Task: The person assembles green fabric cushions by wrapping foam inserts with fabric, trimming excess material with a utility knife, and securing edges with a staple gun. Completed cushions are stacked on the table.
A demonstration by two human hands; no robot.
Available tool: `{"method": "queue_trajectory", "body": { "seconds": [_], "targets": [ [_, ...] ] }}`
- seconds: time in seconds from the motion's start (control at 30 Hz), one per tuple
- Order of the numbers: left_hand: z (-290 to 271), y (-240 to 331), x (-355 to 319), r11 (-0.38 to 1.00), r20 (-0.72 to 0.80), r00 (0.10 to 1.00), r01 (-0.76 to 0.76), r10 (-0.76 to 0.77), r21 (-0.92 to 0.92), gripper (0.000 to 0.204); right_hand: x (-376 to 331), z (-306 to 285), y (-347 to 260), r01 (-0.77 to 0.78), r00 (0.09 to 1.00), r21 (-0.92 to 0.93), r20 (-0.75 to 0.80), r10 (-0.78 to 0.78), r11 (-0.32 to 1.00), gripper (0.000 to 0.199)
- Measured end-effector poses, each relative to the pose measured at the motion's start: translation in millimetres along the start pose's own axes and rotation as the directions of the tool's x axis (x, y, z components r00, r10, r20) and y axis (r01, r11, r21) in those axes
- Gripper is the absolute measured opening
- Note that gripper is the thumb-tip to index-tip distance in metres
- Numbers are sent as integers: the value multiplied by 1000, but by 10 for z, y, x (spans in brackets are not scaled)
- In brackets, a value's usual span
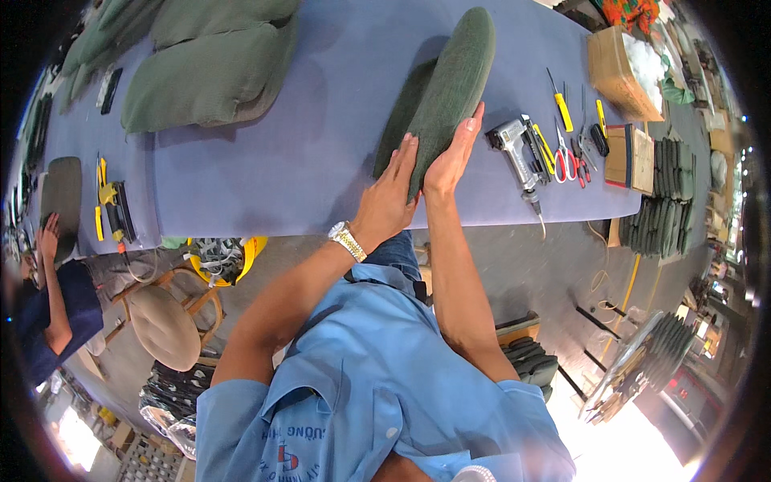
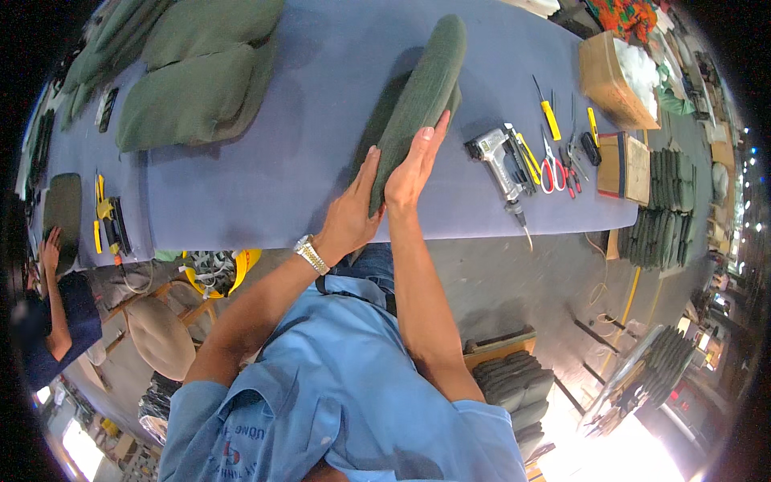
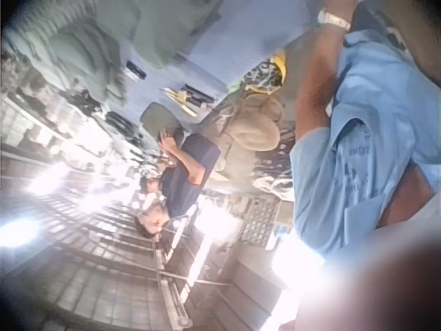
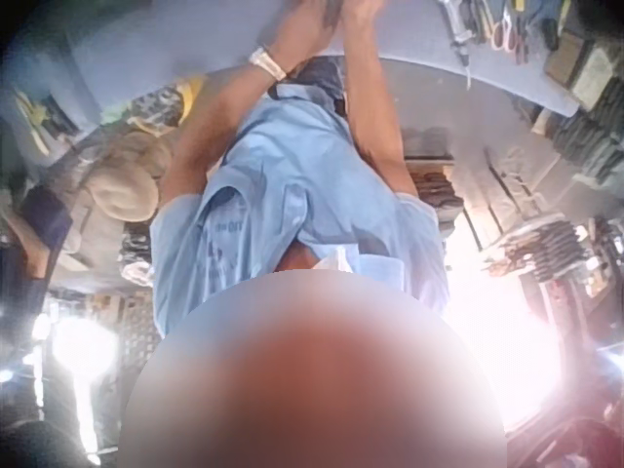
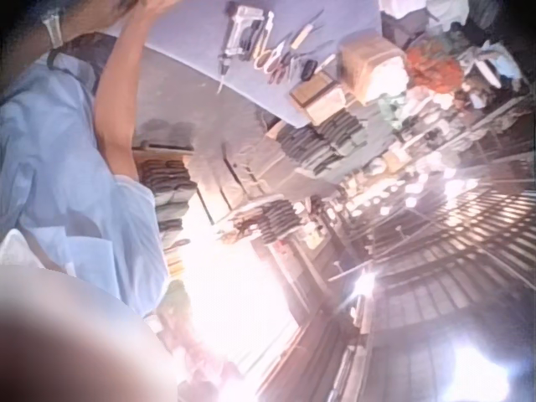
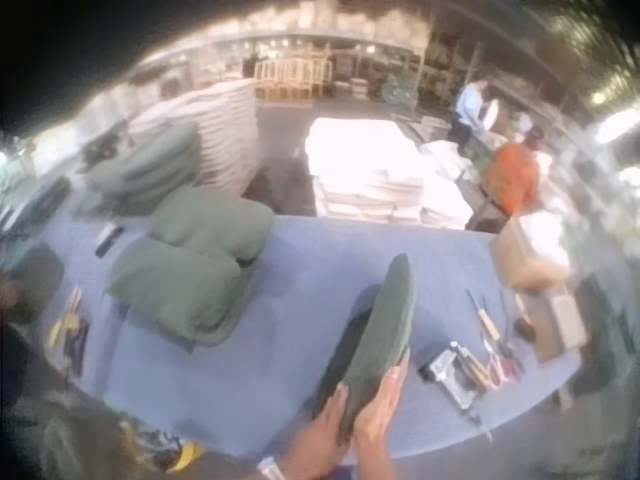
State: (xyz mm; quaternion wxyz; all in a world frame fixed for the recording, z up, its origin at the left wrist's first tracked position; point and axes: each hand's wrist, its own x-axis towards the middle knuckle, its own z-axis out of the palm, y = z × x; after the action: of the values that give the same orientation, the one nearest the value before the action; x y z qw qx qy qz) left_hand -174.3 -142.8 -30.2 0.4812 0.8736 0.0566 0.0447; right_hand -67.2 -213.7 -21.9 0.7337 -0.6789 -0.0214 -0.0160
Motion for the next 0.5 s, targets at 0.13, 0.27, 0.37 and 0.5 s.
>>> {"method": "queue_trajectory", "body": {
  "seconds": [0.13,0.27,0.37,0.5],
  "targets": [
    [2,136,16,991,-2,998,-67,68,112,90,102,-169,197,-148,988,113,51,143,983,76],
    [5,93,25,964,1,978,-205,208,167,84,153,-241,201,-185,982,204,79,172,961,74],
    [-92,168,-6,967,41,976,-218,215,133,78,235,-219,43,-128,990,159,78,117,979,72],
    [-151,361,187,970,103,981,-179,163,166,74,661,-218,-224,43,989,-107,148,-26,993,70]
  ]
}}
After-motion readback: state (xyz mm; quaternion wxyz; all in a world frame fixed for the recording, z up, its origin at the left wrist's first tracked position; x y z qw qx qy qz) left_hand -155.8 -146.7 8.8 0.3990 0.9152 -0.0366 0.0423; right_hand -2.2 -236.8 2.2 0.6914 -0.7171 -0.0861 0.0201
